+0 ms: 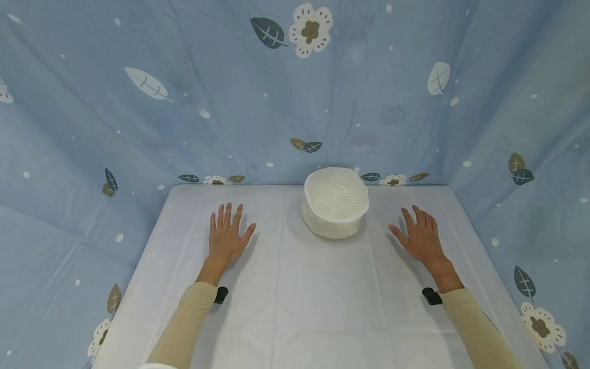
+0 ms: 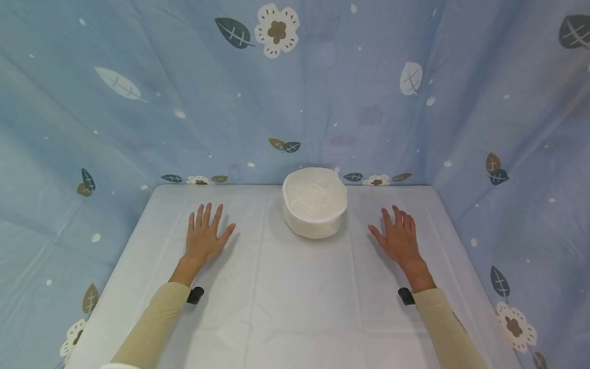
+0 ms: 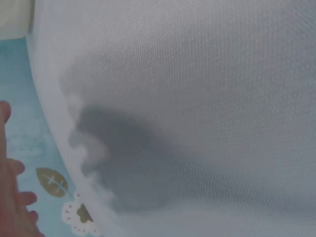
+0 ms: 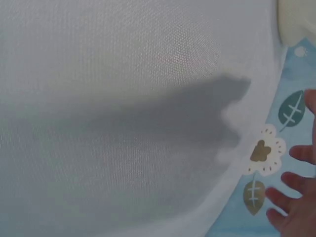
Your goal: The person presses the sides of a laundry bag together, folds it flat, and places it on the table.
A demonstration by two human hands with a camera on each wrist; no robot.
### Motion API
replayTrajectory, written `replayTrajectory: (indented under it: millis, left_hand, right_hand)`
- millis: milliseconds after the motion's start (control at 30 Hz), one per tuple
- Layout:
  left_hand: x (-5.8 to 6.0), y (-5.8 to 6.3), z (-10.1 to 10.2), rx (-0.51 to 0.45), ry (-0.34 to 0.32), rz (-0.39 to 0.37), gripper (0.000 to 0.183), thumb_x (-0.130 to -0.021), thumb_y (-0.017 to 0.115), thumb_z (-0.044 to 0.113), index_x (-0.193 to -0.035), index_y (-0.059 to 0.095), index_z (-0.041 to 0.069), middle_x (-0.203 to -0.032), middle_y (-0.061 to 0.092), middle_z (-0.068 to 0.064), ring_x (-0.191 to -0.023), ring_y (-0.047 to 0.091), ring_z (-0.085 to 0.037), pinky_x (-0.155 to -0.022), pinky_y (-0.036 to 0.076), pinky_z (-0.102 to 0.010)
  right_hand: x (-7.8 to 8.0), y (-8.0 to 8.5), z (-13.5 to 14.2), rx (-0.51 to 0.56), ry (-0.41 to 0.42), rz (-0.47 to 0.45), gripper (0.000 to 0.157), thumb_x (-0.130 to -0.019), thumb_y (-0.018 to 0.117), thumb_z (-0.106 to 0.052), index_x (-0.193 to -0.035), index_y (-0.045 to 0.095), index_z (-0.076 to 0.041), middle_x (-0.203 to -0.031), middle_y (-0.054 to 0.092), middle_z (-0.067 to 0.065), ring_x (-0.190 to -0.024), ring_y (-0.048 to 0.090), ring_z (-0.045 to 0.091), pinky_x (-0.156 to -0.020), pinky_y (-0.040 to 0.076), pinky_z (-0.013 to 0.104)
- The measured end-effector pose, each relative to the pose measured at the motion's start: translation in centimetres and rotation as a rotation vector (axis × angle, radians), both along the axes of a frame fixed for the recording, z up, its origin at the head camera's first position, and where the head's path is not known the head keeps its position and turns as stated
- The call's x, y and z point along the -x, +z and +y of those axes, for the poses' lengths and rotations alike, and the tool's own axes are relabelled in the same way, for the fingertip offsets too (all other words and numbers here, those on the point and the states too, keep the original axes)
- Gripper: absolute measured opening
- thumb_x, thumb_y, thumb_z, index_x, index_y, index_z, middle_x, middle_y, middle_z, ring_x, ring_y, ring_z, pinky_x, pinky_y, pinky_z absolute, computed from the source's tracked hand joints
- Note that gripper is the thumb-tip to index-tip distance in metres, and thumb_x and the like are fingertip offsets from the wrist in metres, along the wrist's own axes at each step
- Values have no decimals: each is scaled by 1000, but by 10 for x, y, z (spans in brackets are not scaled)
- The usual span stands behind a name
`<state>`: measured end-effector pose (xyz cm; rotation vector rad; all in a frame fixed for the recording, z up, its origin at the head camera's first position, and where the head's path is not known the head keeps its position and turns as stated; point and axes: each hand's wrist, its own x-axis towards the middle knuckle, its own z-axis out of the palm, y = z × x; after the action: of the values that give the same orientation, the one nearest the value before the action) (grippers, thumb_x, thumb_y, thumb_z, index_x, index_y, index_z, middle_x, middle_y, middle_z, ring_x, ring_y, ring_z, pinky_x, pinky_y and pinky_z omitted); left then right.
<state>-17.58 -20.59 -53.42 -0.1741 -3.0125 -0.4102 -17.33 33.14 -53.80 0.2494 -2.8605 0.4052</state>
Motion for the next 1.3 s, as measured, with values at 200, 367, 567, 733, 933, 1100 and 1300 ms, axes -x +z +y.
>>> replayTrajectory:
  millis: [200,367,567,733,933,1100,1300]
  left_hand:
    - [1,4,3,-57,-2,81,72,-107,50,47,-159,32,1,-154,31,-36,-144,27,-51,-120,20,-61]
    - [1,5,6,-82,-4,160,67,-106,52,43,-153,41,-4,-145,42,-37,-135,39,-51,-115,31,-60]
    - [4,9,13,-121,-1,223,62,-106,54,40,-145,49,-7,-138,49,-35,-128,47,-50,-110,38,-60]
    - [7,15,21,-153,0,232,59,-106,53,39,-144,51,-6,-136,51,-34,-126,49,-49,-108,40,-59]
    - [11,24,33,-178,-9,223,58,-107,52,40,-144,52,-5,-136,52,-32,-124,51,-48,-106,43,-58]
    - [14,28,42,-186,-9,217,58,-107,51,41,-143,52,-4,-135,53,-30,-124,51,-47,-106,43,-57]
    - [18,33,53,-203,-25,245,57,-108,49,41,-142,53,-4,-132,55,-29,-122,53,-47,-103,45,-57]
  right_hand:
    - [5,1,-2,27,51,197,46,-92,76,-14,-126,60,14,-124,56,36,-111,56,55,-99,41,70]
    - [6,6,-3,46,77,248,37,-90,77,-7,-119,63,13,-119,60,35,-107,58,53,-95,45,68]
    - [11,10,-5,86,113,302,32,-89,77,-4,-113,66,13,-112,63,33,-100,60,52,-86,48,66]
    - [15,15,-9,125,108,290,29,-91,75,-4,-114,66,11,-113,64,33,-101,60,52,-86,49,66]
    - [16,23,-17,137,57,229,29,-93,73,-5,-117,65,10,-117,63,33,-106,59,50,-92,49,66]
    - [19,29,-26,148,48,210,29,-95,73,-7,-118,66,9,-118,64,31,-107,61,49,-93,51,64]
    - [23,37,-35,171,59,208,29,-96,72,-8,-120,66,8,-119,64,30,-108,61,48,-92,51,62]
